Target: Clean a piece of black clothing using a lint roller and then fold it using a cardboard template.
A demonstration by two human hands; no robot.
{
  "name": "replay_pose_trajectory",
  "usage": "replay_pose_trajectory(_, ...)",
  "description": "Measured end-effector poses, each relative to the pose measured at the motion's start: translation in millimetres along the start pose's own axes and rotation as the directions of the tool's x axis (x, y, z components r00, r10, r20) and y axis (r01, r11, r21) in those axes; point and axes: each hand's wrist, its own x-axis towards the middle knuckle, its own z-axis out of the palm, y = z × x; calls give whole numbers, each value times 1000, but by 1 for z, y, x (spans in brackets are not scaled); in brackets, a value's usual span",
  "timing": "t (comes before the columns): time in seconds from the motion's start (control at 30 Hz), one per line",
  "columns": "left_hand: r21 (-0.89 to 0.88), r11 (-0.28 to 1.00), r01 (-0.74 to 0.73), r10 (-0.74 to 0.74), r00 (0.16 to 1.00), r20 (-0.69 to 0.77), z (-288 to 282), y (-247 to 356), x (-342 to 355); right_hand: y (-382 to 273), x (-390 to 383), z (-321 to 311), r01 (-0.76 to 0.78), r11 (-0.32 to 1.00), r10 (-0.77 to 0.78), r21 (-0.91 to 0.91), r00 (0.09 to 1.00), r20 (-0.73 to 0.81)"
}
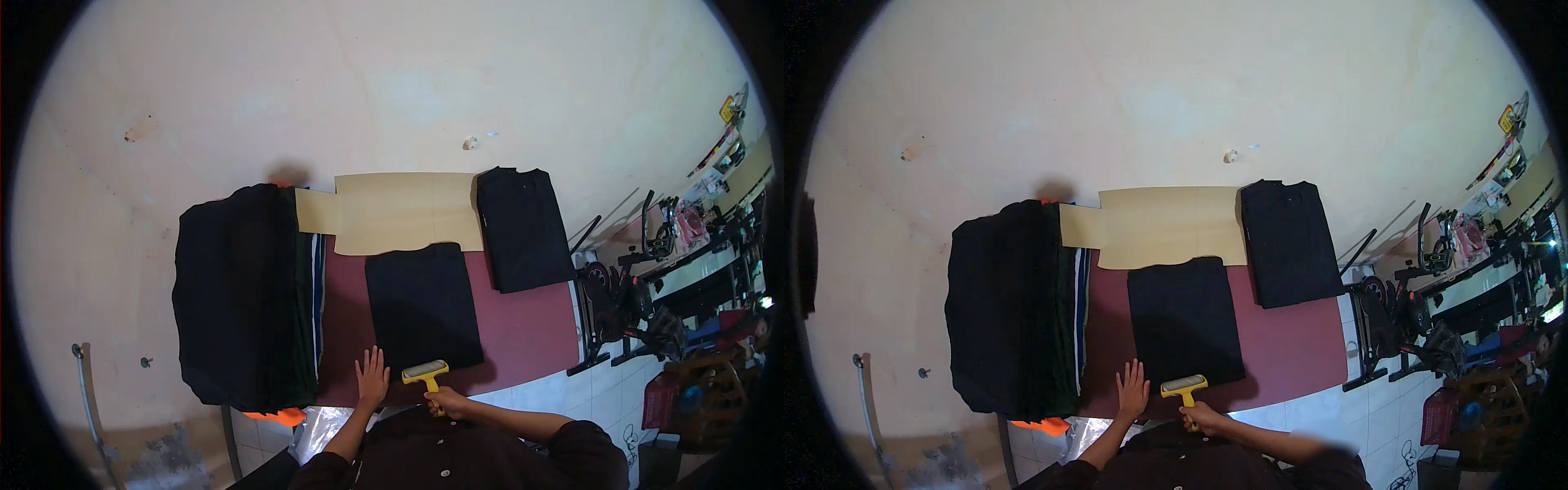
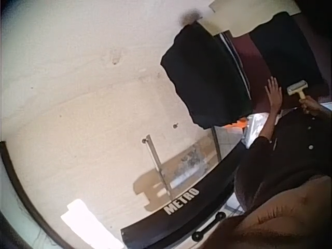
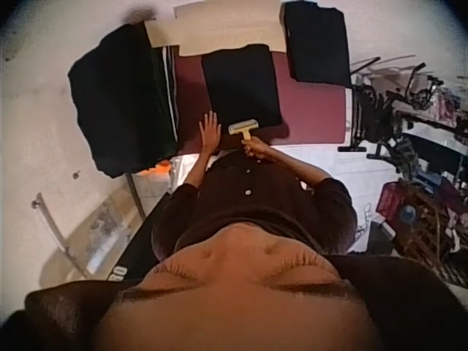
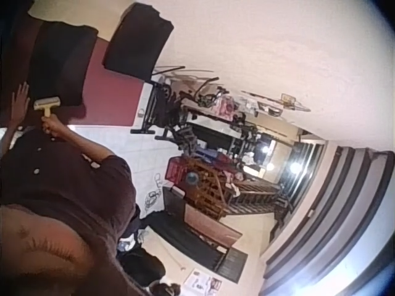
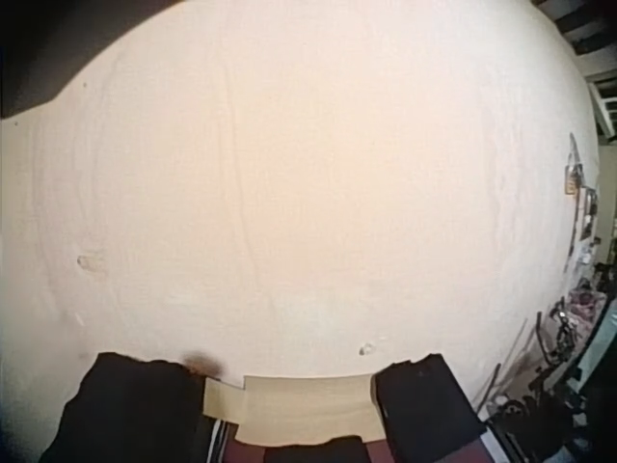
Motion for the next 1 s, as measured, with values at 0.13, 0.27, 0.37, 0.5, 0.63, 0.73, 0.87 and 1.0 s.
replay_pose_trajectory(0.13, 3, 1000, 2, -2, 1000, 0, 0, -1, 1, -15, -1, -5, -36, 994, 31, 105, 998, 46)
replay_pose_trajectory(0.27, 17, 1000, 2, -1, 1000, -19, 1, -3, -1, -79, -1, -5, 337, 941, -338, -40, 940, -47)
replay_pose_trajectory(0.37, -8, 1000, 9, -9, 999, -31, 1, -2, -2, -142, 26, -13, 572, 804, -595, -164, 759, -264)
replay_pose_trajectory(0.5, 5, 1000, 7, -7, 1000, -30, 0, 2, 1, -202, 63, -36, 568, 762, -646, -310, 633, -427)
replay_pose_trajectory(0.63, -17, 1000, 7, -7, 1000, -24, 1, 1, 0, -202, 75, -38, 447, 771, -633, -453, 619, -465)
replay_pose_trajectory(0.73, -19, 1000, 11, -12, 1000, -27, 1, -1, 0, -181, 75, -39, 415, 763, -636, -496, 620, -459)
replay_pose_trajectory(0.87, 5, 1000, 8, -7, 999, -36, 3, -1, -1, -127, 73, -53, 381, 696, -692, -609, 581, -427)
replay_pose_trajectory(1.0, 0, 1000, 3, -3, 1000, -27, 1, 0, 1, -68, 70, -70, 312, 671, -701, -673, 563, -438)
